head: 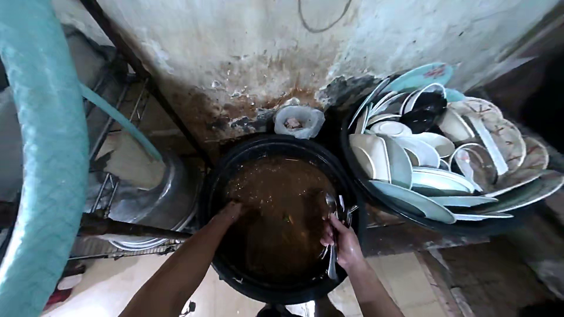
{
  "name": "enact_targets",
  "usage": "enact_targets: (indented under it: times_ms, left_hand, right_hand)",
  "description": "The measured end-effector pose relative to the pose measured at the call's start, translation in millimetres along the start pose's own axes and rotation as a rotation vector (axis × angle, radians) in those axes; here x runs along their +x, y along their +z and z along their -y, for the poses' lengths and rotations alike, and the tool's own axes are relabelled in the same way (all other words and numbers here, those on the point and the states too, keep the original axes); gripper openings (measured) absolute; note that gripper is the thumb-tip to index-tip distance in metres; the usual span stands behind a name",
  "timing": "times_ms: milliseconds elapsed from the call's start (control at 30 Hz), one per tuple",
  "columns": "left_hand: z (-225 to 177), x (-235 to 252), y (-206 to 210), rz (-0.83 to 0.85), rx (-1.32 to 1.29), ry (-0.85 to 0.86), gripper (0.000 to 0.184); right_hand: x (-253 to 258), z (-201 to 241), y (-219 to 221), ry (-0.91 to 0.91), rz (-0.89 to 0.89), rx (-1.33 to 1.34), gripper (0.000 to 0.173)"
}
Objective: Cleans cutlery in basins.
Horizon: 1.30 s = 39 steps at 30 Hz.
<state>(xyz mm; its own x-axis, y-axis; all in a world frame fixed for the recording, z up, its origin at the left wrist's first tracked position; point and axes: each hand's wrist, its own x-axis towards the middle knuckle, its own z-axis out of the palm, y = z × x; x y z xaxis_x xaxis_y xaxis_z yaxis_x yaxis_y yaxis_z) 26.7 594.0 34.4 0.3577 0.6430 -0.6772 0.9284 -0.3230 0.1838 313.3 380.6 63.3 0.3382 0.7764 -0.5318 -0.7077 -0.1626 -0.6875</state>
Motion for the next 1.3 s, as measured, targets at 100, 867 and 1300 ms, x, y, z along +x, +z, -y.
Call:
enact_targets:
  times_ms: [100, 867, 1300]
  left_hand:
    - [-3.9, -0.7, 17.7, 0.072, 0.036, -0.014, 0.046]
    - [-181.4, -55.0, 115.4, 0.277, -0.095, 0.382, 0.043]
    - [-212.1, -12.0, 70.0, 0.529, -1.345, 0.337, 0.018]
  right_hand:
    - [-0.7, -1.1, -1.5, -0.006, 0.03, 0.012, 0.035]
    - [-0.7, -0.9, -1.6, 0.007, 0.054, -0.119, 0.034]
    - [-1.9, -3.3, -4.7, 0.006, 0.068, -0.058, 0.033]
